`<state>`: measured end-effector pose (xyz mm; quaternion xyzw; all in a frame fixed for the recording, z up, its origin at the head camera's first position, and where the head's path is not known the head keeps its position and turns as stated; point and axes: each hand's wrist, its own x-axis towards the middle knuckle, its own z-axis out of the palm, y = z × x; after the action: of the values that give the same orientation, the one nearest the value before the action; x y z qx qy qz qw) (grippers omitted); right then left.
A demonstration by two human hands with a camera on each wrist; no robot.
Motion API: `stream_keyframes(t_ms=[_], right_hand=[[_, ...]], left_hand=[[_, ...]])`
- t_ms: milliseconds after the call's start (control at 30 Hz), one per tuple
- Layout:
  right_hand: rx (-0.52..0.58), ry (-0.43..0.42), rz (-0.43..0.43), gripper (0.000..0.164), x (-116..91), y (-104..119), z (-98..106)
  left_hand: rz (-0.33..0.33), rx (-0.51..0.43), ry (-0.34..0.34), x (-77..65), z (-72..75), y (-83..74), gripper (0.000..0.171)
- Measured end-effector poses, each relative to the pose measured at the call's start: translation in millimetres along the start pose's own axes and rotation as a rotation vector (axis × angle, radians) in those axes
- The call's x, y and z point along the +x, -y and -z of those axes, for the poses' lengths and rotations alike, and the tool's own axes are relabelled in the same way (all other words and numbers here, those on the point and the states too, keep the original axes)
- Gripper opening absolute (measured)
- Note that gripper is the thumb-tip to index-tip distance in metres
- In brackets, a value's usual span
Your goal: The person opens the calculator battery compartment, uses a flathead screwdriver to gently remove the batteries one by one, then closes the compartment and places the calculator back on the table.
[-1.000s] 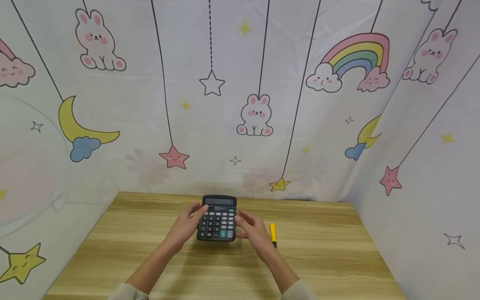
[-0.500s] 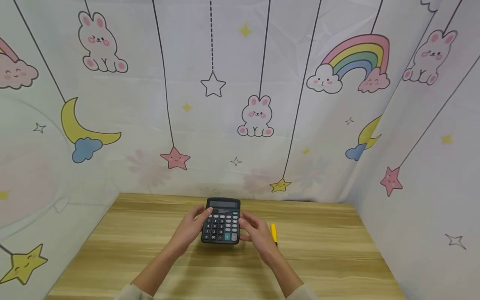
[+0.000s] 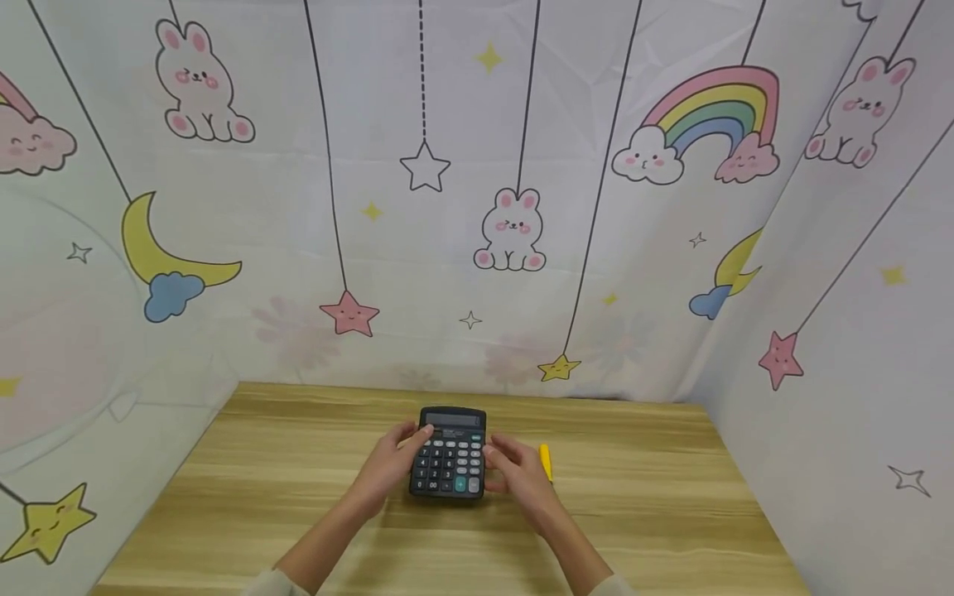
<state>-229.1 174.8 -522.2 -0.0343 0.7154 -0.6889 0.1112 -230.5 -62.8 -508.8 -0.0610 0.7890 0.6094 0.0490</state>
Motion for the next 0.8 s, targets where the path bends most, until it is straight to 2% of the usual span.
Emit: stream_keyframes(t_ms=[433,800], right_hand=[[0.001,-0.026,-0.044,0.06,-2,-11,10],[-0.001,-0.024,-0.06,0.061,-1,-17,15]], left_hand=[[0.0,-0.004,0.029,1.0,-12.0,8.4,0.088],[0.005,0.007,0.038,3.7,-16.4,11.3,0.09]])
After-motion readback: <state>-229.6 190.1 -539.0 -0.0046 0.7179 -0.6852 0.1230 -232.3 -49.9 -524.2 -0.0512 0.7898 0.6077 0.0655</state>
